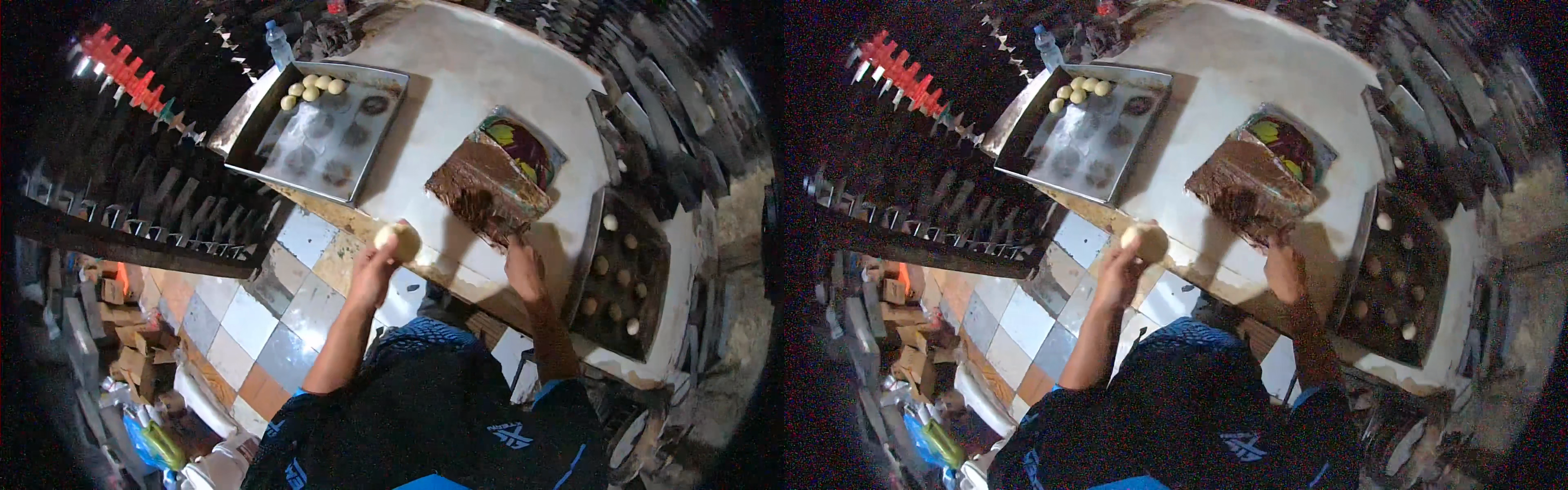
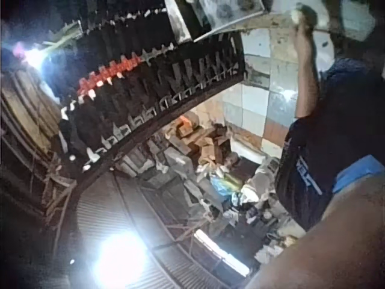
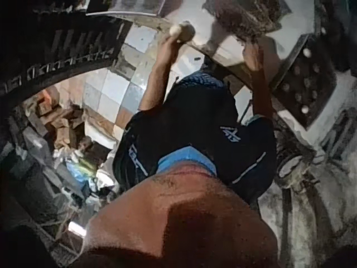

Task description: The person pours liquid into a dough mixer using a scoop, then moves to a workbench to fill dough balls with chocolate paste by hand, seals them, places them onto baking trays, and stacks the filled tray onto a rack.

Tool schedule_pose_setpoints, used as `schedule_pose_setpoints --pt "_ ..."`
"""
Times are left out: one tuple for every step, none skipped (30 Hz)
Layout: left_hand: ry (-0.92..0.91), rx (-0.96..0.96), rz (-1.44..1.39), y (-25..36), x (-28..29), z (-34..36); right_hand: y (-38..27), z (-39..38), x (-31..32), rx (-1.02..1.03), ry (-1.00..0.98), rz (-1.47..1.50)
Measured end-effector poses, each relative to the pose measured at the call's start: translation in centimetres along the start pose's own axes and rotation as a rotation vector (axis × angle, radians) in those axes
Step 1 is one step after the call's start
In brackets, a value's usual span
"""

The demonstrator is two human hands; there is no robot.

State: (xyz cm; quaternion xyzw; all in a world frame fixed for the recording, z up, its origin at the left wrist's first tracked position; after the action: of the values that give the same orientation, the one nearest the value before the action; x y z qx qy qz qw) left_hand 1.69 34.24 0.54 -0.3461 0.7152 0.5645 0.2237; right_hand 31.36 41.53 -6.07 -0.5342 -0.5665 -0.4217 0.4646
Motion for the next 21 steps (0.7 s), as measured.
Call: schedule_pose_setpoints --pt "0.059 -0.041 0.004 1.0 0.5 1.2 -0.8 0.4 -0.1 0.054 -0.13 -0.08" --pt "0.117 -0.102 0.012 2.0 0.9 2.2 -1.6 1.1 0.3 0.118 -0.181 -0.066" --pt "0.242 -0.11 0.02 2.5 1.6 3.1 -2.0 2.1 0.7 0.105 -0.202 -0.04" --pt "0.27 -0.131 -0.006 2.8 1.6 4.0 -3.6 3.0 3.5 0.279 0.185 0.031" --pt "0.17 -0.207 -0.009 3.2 0.6 4.7 -4.6 2.6 6.0 0.442 0.575 0.109" --pt "0.165 -0.202 -0.009 3.1 0.3 5.4 -4.6 3.6 5.6 0.437 0.561 0.116" --pt "0.111 -0.214 -0.031 3.0 -0.4 6.0 -4.9 4.9 4.6 0.452 0.474 0.054" --pt "0.152 -0.201 -0.008 2.6 -0.4 6.4 -4.7 5.9 3.8 0.418 0.434 -0.009" --pt "0.176 -0.203 -0.019 2.3 -0.6 6.8 -4.8 6.5 3.2 0.471 0.388 0.004" --pt "0.137 -0.222 -0.046 2.1 -1.0 7.2 -4.4 7.1 2.5 0.488 0.308 0.088" --pt "0.207 -0.21 -0.025 1.7 -0.7 7.7 -4.0 7.7 1.7 0.496 0.179 0.145" --pt "0.214 -0.19 -0.046 1.0 -0.7 8.3 -3.6 8.8 1.5 0.559 0.08 0.111" --pt "0.218 -0.165 -0.064 0.2 -0.7 8.9 -2.7 9.5 2.3 0.544 0.137 0.151" --pt "0.25 -0.166 -0.059 -0.7 -0.7 9.6 -2.2 9.8 2.0 0.587 -0.044 0.352" --pt "0.349 -0.118 -0.076 -2.0 -0.1 10.2 -1.7 9.9 1.4 0.557 -0.22 0.506" --pt "0.308 -0.092 -0.074 -3.3 -0.6 11.0 -1.1 9.7 0.8 0.476 -0.411 0.761" --pt "0.367 -0.035 -0.104 -5.0 -0.5 11.4 -1.3 9.3 0.9 0.537 -0.438 0.817" --pt "0.338 0.053 -0.115 -6.8 -1.0 12.0 -0.9 9.1 1.4 0.511 -0.329 0.961" --pt "0.354 0.14 -0.165 -8.6 -1.3 12.1 -0.7 8.3 1.2 0.484 -0.276 1.038" --pt "0.268 0.208 -0.183 -10.0 -2.3 12.3 -1.0 7.5 0.8 0.486 -0.195 1.026" --pt "0.13 0.333 -0.285 -11.5 -3.8 12.4 -1.0 6.9 0.3 0.465 -0.111 1.059"
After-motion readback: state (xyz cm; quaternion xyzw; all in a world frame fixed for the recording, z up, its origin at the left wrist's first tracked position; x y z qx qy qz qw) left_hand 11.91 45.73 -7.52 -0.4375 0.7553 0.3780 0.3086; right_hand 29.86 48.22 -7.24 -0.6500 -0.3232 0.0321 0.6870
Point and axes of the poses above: each hand's wrist, its own z-axis towards the middle knuckle, its own x-axis out of the back of the hand, y = z × x, the point moved 7 cm from there along z, towards the middle knuckle, and after that the axes turned 13 degrees about -z, right-handed, at the moved point
